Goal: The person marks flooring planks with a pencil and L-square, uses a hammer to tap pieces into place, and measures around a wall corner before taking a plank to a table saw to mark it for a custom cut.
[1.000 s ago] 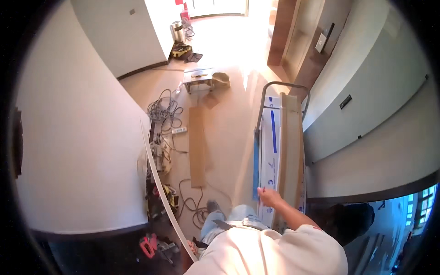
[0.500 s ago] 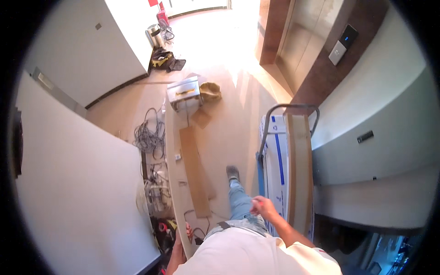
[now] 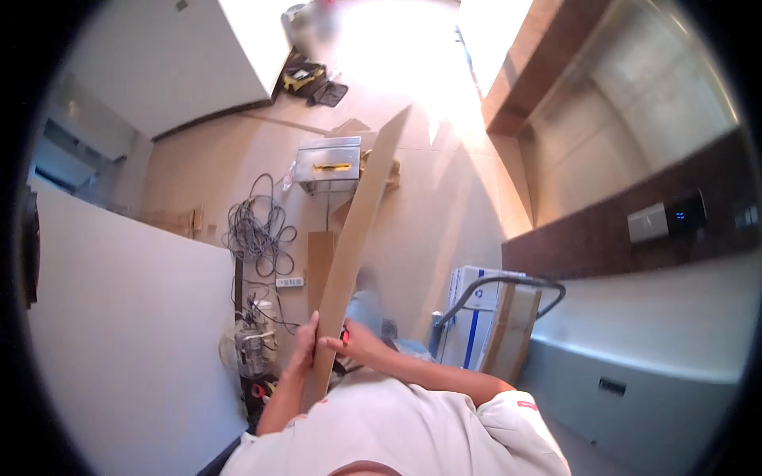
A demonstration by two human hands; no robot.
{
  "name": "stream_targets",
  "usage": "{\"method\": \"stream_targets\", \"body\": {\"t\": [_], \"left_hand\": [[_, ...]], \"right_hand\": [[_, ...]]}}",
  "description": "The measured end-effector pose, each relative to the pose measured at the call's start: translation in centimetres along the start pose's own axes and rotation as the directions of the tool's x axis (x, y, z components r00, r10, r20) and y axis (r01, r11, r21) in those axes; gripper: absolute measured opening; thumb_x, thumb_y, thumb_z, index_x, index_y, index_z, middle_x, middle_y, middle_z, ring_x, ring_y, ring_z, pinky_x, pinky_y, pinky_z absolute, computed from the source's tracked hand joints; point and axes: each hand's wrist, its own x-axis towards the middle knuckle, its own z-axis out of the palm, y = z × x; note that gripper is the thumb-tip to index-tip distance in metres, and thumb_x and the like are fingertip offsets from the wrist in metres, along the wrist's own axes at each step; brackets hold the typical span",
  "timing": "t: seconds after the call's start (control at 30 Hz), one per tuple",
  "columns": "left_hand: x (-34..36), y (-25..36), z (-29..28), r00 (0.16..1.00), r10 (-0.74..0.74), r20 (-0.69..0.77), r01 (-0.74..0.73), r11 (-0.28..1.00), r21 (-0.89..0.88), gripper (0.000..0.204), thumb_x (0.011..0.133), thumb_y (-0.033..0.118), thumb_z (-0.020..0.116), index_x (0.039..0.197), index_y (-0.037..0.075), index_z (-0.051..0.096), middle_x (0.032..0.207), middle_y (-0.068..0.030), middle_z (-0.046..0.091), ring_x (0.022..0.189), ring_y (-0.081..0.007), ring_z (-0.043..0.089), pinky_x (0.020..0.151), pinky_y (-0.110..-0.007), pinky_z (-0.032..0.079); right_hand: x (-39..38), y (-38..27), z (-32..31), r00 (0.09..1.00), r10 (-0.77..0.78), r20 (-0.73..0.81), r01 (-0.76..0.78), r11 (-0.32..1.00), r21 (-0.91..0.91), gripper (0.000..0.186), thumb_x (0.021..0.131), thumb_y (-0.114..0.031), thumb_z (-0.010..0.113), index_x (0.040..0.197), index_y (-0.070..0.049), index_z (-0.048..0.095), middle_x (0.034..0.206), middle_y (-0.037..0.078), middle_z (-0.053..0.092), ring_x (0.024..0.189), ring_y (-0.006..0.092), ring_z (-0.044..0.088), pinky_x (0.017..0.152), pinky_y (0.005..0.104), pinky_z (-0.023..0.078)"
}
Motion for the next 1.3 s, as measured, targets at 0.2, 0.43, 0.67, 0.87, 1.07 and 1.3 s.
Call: {"method": "stream_targets", "body": {"t": [0.2,0.43,0.67,0.87,1.07,1.3], "left_hand": [[14.6,10.6,4.5,0.988,0.132,-0.075,-0.113,0.969,0.218,0.061,0.104,0.054,0.049,0.11,-0.003,0.072,0.096,-0.0089,0.073,0.082,-0.0172,0.068,0.077,-0.033,0.054],[25.9,25.4,10.0,0.78,0.555,-0.29,-0.455,0.82,0.346,0.048,0.106,0.043,0.051,0.124,0.001,0.065,0.115,-0.0171,0.072,0.105,-0.0266,0.068,0.089,-0.037,0.052],[24.3,33.3,2.8,0.693,0.498,-0.522,-0.153,0.808,0.568,0.035,0.102,0.029,0.059,0.123,0.002,0.066,0.113,-0.0176,0.072,0.106,-0.0334,0.069,0.091,-0.04,0.053],[28.0,26.2,3.2,0.462,0.137,-0.876,0.193,0.949,0.25,0.035,0.101,0.028,0.061,0.12,-0.001,0.066,0.107,-0.0232,0.072,0.106,-0.0374,0.068,0.091,-0.043,0.053],[39.5,21.4,11.7,0.104,0.068,-0.992,0.25,0.964,0.092,0.026,0.099,0.019,0.061,0.115,0.0,0.069,0.11,-0.0217,0.07,0.104,-0.0371,0.067,0.091,-0.043,0.052],[69.0,22.7,10.9,0.397,0.102,-0.912,-0.127,0.99,0.055,0.028,0.098,0.026,0.068,0.111,0.001,0.072,0.101,-0.0146,0.076,0.097,-0.0217,0.074,0.084,-0.035,0.056]], "right_hand": [[13.3,-0.6,-13.1,0.994,0.075,-0.085,-0.026,0.879,0.477,0.038,0.096,-0.021,0.071,0.123,0.003,0.063,0.112,0.011,0.071,0.098,0.0201,0.07,0.089,0.0368,0.057],[27.3,-7.8,-31.8,0.986,0.121,-0.117,-0.047,0.866,0.498,0.02,0.096,-0.017,0.066,0.105,0.0,0.071,0.099,0.007,0.072,0.09,0.0158,0.068,0.08,0.0312,0.055],[40.3,-18.3,-50.0,0.993,0.057,-0.103,0.005,0.854,0.52,0.023,0.093,-0.011,0.069,0.112,0.002,0.066,0.105,0.011,0.072,0.094,0.0208,0.071,0.085,0.0337,0.058],[57.3,-20.8,-69.3,0.999,0.039,-0.027,-0.016,0.815,0.579,0.019,0.095,-0.003,0.065,0.114,-0.001,0.065,0.114,0.009,0.07,0.108,0.0221,0.067,0.095,0.0364,0.056],[75.7,-22.9,-79.3,0.991,0.01,-0.131,0.065,0.832,0.551,0.016,0.096,-0.001,0.062,0.112,-0.002,0.066,0.112,0.008,0.07,0.107,0.021,0.067,0.096,0.034,0.055],[99.2,-16.1,-86.4,0.994,-0.085,-0.074,0.112,0.781,0.615,0.025,0.103,-0.007,0.056,0.127,-0.001,0.059,0.129,0.012,0.065,0.12,0.023,0.061,0.106,0.0351,0.05]]}}
